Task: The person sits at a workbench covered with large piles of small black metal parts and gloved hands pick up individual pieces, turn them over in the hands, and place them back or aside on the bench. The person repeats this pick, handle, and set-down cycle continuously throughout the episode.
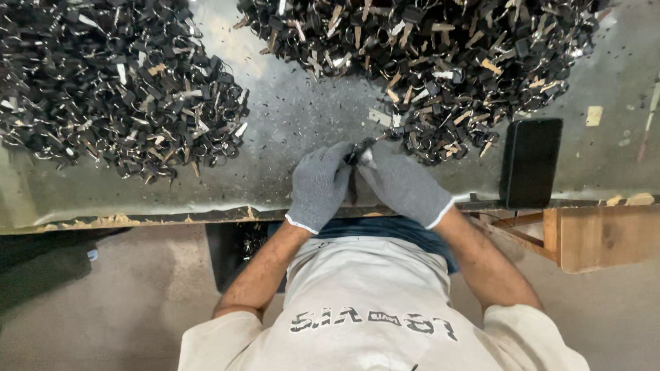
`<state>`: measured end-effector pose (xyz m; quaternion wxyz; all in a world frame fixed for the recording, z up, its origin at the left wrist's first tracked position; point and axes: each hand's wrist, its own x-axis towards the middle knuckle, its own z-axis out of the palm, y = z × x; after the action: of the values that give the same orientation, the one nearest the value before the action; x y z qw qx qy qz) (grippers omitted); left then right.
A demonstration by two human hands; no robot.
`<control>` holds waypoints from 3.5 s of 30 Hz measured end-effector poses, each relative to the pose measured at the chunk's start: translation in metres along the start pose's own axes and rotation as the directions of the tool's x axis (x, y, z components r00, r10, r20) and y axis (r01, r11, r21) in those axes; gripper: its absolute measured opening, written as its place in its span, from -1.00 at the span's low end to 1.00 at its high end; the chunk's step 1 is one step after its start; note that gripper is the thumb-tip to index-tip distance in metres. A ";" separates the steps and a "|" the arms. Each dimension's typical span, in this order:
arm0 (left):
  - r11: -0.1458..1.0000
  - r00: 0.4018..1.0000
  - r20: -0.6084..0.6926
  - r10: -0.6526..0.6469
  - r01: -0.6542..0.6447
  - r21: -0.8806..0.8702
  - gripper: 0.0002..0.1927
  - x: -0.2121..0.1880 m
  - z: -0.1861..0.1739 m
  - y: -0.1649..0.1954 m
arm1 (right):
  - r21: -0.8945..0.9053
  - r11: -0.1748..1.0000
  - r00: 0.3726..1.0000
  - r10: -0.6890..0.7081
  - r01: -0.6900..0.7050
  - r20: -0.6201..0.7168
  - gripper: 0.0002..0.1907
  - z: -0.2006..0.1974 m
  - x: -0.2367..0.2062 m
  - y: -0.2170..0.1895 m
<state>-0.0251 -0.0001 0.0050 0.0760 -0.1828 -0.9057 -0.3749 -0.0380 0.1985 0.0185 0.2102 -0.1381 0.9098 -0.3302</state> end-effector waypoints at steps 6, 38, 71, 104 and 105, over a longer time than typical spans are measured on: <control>0.998 0.996 0.073 0.045 -0.048 0.046 -0.77 0.004 -0.002 -0.001 | -0.468 0.883 0.990 -0.036 -0.034 -0.138 -0.84 0.022 -0.016 -0.016; 0.992 0.987 0.163 0.002 0.019 -0.124 -0.67 0.025 -0.009 0.024 | -0.188 0.982 0.989 -0.029 0.001 -0.147 -0.62 0.023 -0.034 0.013; 0.959 0.979 0.189 0.072 -0.120 0.255 -0.70 -0.001 0.021 -0.016 | -0.498 0.867 0.968 -0.115 -0.012 -0.223 -0.71 0.019 -0.005 -0.009; 0.988 0.999 0.050 -0.016 0.008 0.153 -0.83 -0.002 0.010 -0.002 | -0.529 0.840 0.932 -0.280 0.121 -0.231 -0.63 0.012 -0.026 -0.014; 0.990 0.997 0.074 -0.013 0.002 0.144 -0.82 -0.003 0.011 -0.003 | -0.561 0.817 0.923 -0.307 0.133 -0.230 -0.55 0.012 -0.024 -0.016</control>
<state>-0.0230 0.0049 -0.0051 0.0539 -0.1872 -0.9333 -0.3017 -0.0097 0.1895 0.0280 -0.0222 -0.2430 0.9643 -0.1032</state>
